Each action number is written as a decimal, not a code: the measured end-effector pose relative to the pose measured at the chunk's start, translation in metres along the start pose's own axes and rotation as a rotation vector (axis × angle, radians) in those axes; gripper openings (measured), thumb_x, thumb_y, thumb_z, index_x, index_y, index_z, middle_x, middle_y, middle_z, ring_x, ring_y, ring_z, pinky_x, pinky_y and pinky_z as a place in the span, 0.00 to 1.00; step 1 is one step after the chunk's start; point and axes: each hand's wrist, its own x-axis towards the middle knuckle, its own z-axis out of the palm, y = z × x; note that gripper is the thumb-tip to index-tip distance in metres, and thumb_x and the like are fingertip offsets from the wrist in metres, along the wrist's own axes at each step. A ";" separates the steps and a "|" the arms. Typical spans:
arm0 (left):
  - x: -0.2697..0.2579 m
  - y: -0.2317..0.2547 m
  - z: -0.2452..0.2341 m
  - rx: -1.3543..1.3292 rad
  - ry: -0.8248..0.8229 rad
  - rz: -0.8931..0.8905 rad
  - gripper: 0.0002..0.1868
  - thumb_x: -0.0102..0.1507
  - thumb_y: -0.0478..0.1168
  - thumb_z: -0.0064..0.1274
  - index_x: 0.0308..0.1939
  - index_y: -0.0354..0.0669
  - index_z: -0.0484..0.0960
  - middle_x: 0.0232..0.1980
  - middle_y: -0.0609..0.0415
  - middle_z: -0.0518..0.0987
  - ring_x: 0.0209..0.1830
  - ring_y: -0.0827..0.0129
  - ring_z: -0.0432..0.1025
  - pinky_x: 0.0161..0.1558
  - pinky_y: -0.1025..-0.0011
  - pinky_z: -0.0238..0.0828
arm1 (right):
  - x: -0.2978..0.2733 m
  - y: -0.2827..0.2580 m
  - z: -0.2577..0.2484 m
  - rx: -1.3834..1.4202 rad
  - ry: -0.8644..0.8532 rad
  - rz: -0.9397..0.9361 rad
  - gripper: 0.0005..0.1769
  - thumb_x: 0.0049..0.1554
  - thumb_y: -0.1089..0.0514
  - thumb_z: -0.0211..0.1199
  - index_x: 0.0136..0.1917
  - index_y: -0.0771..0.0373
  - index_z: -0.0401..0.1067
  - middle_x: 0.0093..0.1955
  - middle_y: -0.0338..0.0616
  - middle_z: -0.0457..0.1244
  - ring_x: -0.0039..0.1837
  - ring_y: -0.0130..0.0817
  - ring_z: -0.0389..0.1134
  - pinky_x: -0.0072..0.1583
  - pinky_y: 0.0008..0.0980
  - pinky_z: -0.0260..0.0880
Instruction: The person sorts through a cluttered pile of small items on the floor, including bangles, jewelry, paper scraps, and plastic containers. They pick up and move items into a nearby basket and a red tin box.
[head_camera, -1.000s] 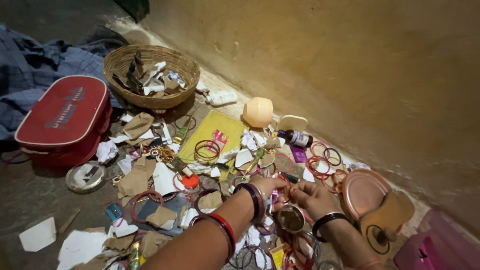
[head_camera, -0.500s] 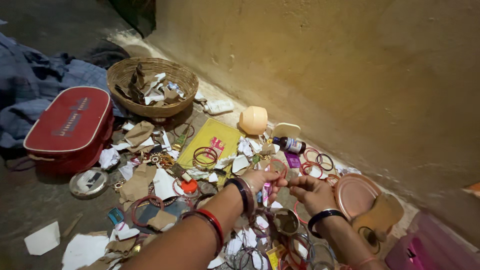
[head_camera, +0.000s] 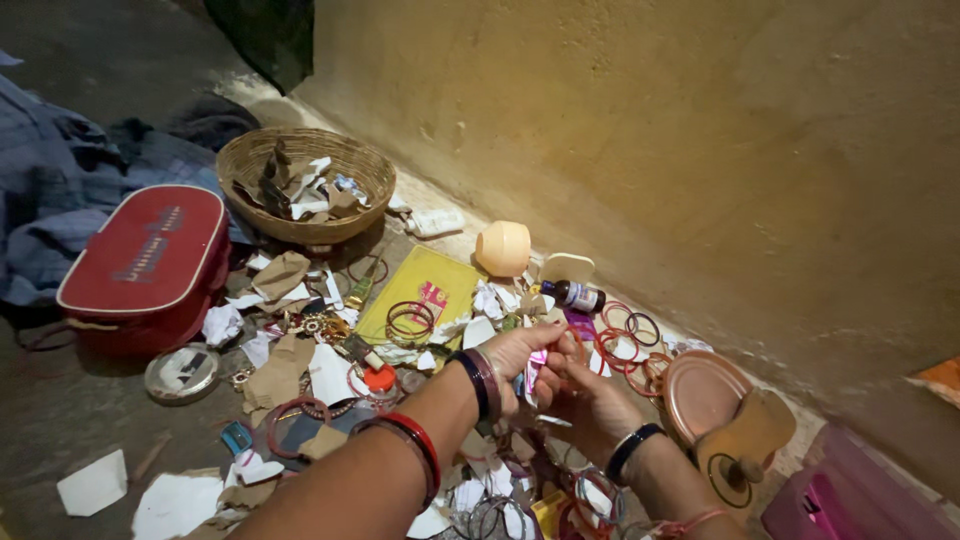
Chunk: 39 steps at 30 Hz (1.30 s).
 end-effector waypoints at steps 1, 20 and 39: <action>-0.001 0.001 0.000 -0.034 -0.022 -0.006 0.17 0.69 0.56 0.51 0.32 0.52 0.77 0.21 0.67 0.71 0.14 0.82 0.61 0.14 0.82 0.56 | -0.004 -0.001 0.003 0.028 -0.052 -0.002 0.20 0.55 0.39 0.60 0.56 0.48 0.73 0.45 0.35 0.68 0.50 0.38 0.70 0.54 0.47 0.71; -0.011 0.005 0.014 -0.020 0.038 0.021 0.17 0.69 0.56 0.48 0.35 0.49 0.73 0.26 0.59 0.75 0.18 0.75 0.66 0.15 0.81 0.53 | -0.014 0.007 0.001 -0.082 -0.120 -0.107 0.18 0.45 0.67 0.70 0.48 0.51 0.75 0.44 0.25 0.68 0.49 0.26 0.70 0.58 0.48 0.73; 0.003 0.003 0.005 -0.030 -0.108 -0.102 0.14 0.70 0.50 0.51 0.36 0.45 0.80 0.27 0.62 0.75 0.17 0.81 0.64 0.17 0.83 0.60 | -0.008 0.011 0.009 -0.167 0.054 -0.153 0.23 0.46 0.73 0.65 0.53 0.56 0.68 0.45 0.34 0.65 0.48 0.31 0.70 0.50 0.43 0.76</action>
